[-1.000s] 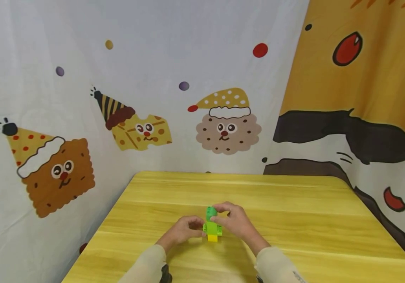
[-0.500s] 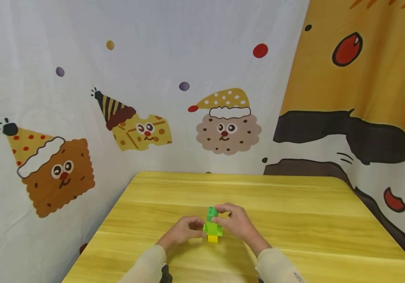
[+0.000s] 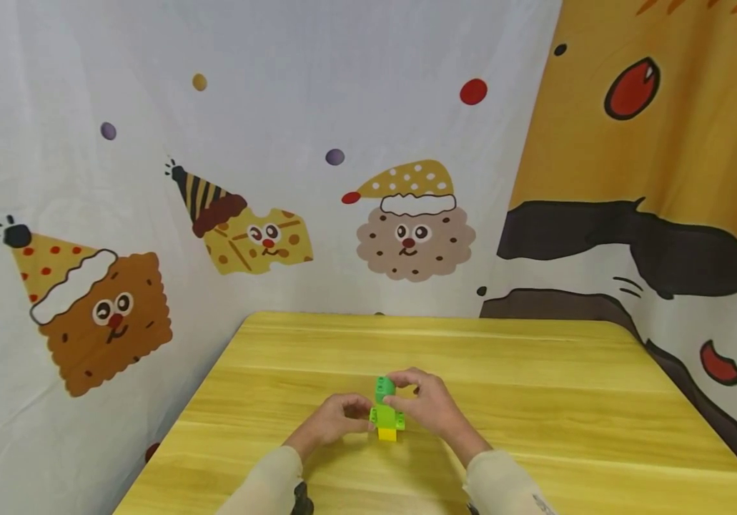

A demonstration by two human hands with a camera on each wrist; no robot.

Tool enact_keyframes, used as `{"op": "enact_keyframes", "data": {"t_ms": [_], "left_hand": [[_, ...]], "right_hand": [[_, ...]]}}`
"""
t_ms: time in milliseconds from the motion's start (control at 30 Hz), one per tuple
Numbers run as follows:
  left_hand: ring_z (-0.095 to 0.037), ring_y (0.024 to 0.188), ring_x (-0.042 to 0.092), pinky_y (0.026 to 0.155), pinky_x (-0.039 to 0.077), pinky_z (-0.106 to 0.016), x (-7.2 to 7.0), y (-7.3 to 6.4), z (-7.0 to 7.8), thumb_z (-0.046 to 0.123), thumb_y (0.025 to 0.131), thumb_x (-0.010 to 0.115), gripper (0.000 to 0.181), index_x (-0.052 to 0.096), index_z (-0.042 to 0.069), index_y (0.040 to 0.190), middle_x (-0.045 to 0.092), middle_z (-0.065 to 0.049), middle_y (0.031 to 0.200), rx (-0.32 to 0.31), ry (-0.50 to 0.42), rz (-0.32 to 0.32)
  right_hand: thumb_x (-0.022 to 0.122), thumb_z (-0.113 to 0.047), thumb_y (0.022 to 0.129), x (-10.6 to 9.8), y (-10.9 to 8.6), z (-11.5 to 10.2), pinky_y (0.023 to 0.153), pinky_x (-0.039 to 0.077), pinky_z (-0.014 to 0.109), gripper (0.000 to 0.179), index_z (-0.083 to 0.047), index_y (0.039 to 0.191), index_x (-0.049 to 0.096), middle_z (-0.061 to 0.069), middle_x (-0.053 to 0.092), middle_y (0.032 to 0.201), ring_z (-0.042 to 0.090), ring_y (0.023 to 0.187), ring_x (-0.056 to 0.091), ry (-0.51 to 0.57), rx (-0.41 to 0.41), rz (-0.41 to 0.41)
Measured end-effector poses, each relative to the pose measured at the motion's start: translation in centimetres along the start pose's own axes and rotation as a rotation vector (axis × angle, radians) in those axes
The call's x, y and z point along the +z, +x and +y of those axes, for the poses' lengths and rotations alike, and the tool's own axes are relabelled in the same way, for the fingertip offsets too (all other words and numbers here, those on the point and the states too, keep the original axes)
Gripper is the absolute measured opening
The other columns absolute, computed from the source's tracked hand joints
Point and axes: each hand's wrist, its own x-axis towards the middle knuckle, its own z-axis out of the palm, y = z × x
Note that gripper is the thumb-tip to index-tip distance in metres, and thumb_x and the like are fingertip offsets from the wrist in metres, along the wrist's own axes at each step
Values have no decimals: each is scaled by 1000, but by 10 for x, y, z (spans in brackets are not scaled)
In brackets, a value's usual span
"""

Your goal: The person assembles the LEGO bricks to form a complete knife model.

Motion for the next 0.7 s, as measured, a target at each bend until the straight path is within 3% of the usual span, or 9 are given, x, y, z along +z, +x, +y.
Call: {"op": "enact_keyframes", "data": {"t_ms": [267, 700], "left_hand": [[-14, 93, 59, 83, 49, -35, 0, 1, -1, 22, 84, 81, 23, 72, 17, 105, 67, 3, 99, 14, 10, 3], [-14, 92, 59, 83, 50, -35, 0, 0, 0, 23, 85, 80, 23, 72, 17, 105, 67, 4, 99, 8, 12, -11]], "right_hand": [[79, -29, 86, -1, 0, 0, 88, 44, 46, 30, -21, 113, 73, -11, 67, 104, 21, 104, 57, -11, -3, -9], [79, -28, 85, -3, -1, 0, 94, 42, 57, 27, -22, 111, 74, -10, 67, 105, 20, 105, 57, -28, -20, -27]]}}
